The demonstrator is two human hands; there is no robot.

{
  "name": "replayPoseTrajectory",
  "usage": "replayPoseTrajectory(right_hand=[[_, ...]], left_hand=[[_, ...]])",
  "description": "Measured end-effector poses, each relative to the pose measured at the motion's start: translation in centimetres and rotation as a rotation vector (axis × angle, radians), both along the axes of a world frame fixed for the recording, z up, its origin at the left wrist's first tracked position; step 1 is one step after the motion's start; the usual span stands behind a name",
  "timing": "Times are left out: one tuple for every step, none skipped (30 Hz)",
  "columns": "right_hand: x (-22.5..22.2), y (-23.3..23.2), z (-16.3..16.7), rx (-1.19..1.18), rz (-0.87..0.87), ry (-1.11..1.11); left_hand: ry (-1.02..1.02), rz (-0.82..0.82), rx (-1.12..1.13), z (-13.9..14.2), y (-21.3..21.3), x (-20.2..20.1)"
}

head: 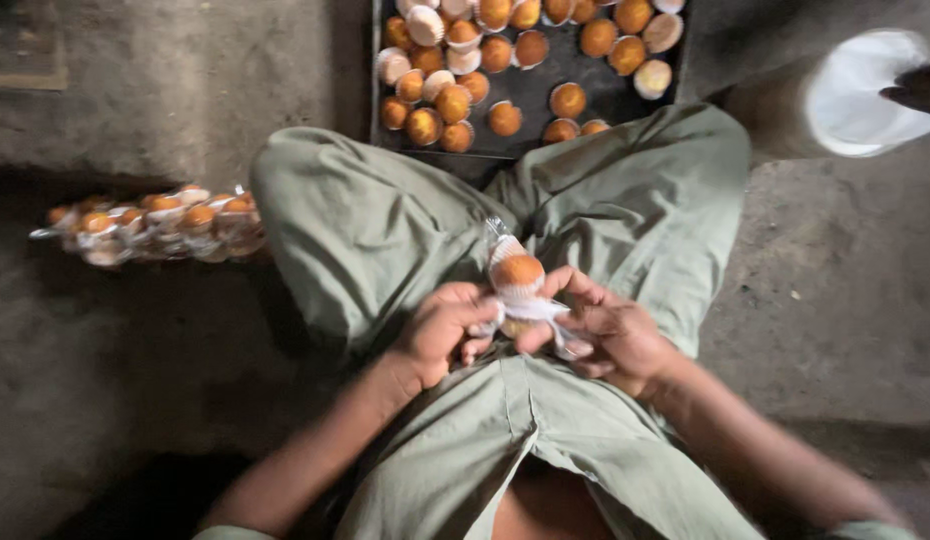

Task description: The person sits on the floor and places small cupcakes from a metal tray into clear plastic bags. They fold the bags closed and set them aside, repeating the process for multiple cupcakes.

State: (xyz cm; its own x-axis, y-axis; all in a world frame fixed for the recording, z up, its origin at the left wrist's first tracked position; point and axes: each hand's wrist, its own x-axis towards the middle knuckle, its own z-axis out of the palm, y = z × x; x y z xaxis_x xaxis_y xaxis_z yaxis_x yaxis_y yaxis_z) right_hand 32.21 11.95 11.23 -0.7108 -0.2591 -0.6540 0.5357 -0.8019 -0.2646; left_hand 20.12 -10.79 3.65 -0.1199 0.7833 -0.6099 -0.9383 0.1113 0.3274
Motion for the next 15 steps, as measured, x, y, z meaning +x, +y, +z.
replayPoseTrajectory(right_hand=[[0.6, -0.4, 0.1, -0.026, -0.137, 0.033], [1.1, -0.8, 0.1, -0.049, -0.274, 0.072], [1.4, -1.0, 0.0, -0.073, -0.41, 0.116], [1.4, -1.0, -0.2, -0.023, -0.487, 0.145], [1.4, -0.9, -0.5, 0.022, -0.56, 0.176], [1.4, -0.7, -0.7, 0.067, -0.637, 0.206], [1.1, -0.4, -1.1, 0.447, -0.546, 0.279], [0.5, 0.0, -1.8, 0.831, -0.441, 0.341], [-0.1, 0.8, -2.5, 1.215, -0.32, 0.397], [-0.5, 1.8, -3.1, 1.503, -0.236, 0.459], [-0.7, 2.8, -3.7, 1.783, -0.136, 0.512], [-0.6, 3.5, -4.2, 2.055, -0.021, 0.561], [-0.3, 3.9, -4.6, 2.046, -0.016, 0.512], [0.0, 4.2, -4.9, 2.036, -0.009, 0.466], [0.5, 4.6, -5.2, 2.021, 0.001, 0.418]], left_hand=[[-0.108, 0.044, 0.032, -0.4, 0.5, -0.1], [-0.125, 0.066, 0.057, -0.7, 1.3, -0.2], [-0.139, 0.089, 0.083, -1.0, 2.4, -0.1], [-0.153, 0.118, 0.107, -1.2, 3.7, 0.1], [-0.136, 0.118, 0.113, -1.5, 5.2, 0.1], [-0.119, 0.113, 0.117, -2.1, 7.0, -0.2], [-0.104, 0.101, 0.119, -2.7, 8.9, -0.2], [-0.062, 0.051, 0.093, -3.3, 10.9, -0.1], [-0.015, 0.004, 0.071, -4.1, 13.2, -0.1], [0.031, -0.041, 0.049, -4.6, 15.2, 0.0], [0.593, -0.118, -0.039, -4.9, 16.8, 0.5], [1.155, -0.187, -0.13, -4.9, 18.1, 1.0], [1.72, -0.25, -0.221, -4.7, 18.8, 1.2], [1.762, -0.253, -0.198, -4.1, 19.1, 1.4], [1.8, -0.259, -0.178, -3.3, 19.2, 1.9]])
